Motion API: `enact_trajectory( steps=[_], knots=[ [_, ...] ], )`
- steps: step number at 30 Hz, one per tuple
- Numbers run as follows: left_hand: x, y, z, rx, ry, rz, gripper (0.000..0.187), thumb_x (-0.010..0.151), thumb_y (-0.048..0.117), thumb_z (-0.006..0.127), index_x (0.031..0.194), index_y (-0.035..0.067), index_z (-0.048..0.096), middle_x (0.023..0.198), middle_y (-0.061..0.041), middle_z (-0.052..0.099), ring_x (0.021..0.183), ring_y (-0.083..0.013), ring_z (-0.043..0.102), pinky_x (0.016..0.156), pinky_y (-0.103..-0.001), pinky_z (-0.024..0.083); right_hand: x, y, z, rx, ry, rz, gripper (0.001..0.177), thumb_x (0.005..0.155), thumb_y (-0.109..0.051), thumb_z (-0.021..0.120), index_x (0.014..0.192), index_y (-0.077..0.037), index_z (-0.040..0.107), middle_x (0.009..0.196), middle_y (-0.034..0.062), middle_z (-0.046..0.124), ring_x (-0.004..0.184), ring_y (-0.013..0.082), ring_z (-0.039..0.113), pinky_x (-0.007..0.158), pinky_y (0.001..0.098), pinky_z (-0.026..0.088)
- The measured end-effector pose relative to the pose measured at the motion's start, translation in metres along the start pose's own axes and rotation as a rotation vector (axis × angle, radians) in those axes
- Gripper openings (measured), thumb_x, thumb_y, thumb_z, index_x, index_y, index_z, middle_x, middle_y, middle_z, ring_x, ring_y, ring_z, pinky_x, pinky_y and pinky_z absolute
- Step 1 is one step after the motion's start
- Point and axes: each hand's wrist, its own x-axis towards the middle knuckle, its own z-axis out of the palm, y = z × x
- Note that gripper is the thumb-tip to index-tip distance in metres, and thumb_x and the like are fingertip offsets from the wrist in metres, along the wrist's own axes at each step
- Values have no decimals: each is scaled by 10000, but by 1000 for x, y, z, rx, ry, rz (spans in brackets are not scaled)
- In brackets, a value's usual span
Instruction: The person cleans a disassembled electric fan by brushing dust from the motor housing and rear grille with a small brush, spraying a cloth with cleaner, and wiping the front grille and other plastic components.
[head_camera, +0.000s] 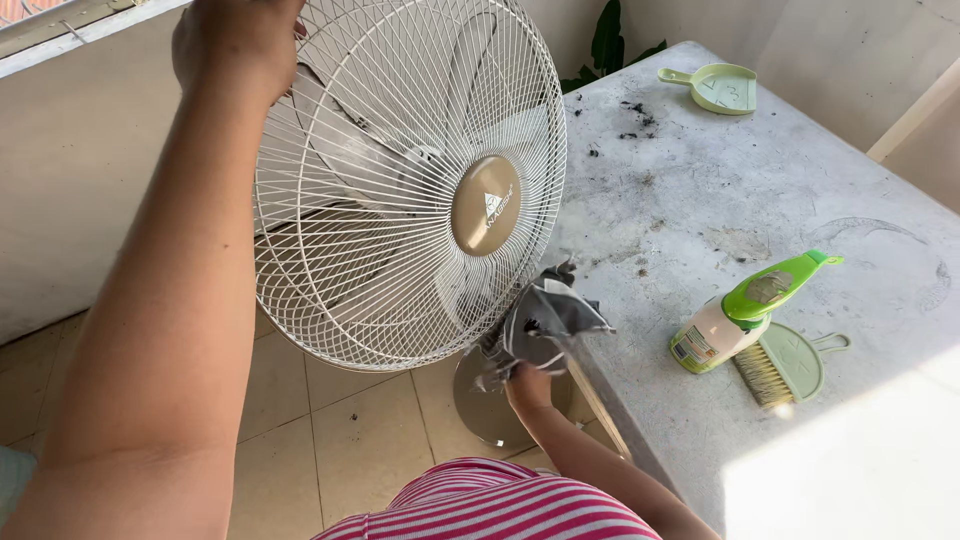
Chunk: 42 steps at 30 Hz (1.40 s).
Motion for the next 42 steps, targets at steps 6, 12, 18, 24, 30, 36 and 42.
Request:
enact_trajectory(
  steps=[6,12,18,24,30,36,42],
  knots=[
    [-19,4,-24,-516,-92,-93,606,1010,641,596,1236,82,653,1121,-79,721,1092,-257,649,934,-465,496,86,23,-40,376,417,-14,634,788,154,562,1405,41,472,1375,162,563,1276,296,535,1118,442,399],
    [-108,-53,-36,-883,-503,-145,1068,756,693,726,1579,92,406,1352,-170,607,1300,-316,512,1089,-459,380,137,17,-12,1457,215,123,333,1090,-159,551,1395,-32,514,1200,128,618,1026,254,604,868,401,501],
    [-200,-61,33,-1482,-247,-579,937,914,701,492,1606,93,319,1598,-139,455,1446,-284,490,1159,-481,417,-16,-100,20,259,104,-138,287,1106,-223,538,1335,-49,536,1120,140,623,932,277,611,772,436,499],
    [-195,-51,27,-1475,-216,-381,853,1024,639,487,1575,14,299,1659,-151,344,1537,-274,367,1237,-468,345,13,-164,-5,278,266,16,310,1082,-282,522,1307,-72,568,1138,123,646,988,271,619,835,441,501],
    [-192,-18,23,-1374,-158,-392,889,946,683,498,1494,-17,467,1605,-202,396,1517,-296,345,1209,-456,329,-3,-213,21,44,206,-417,342,1059,-340,507,1279,-95,601,1156,106,668,1045,265,626,898,445,504],
    [-195,-16,28,-1351,-100,-309,857,986,684,511,1494,-3,448,1640,-223,415,1571,-303,323,1263,-439,217,-26,-109,6,284,252,208,381,1035,-398,491,1250,-118,634,1174,89,691,1101,259,633,961,449,507],
    [-200,-12,26,-1361,-81,-400,856,956,676,487,1434,-32,537,1630,-196,352,1559,-266,238,1222,-451,270,81,-59,3,1232,361,1038,424,1011,-456,476,1222,-141,666,1192,71,713,1158,253,641,1024,454,510]
  ],
)
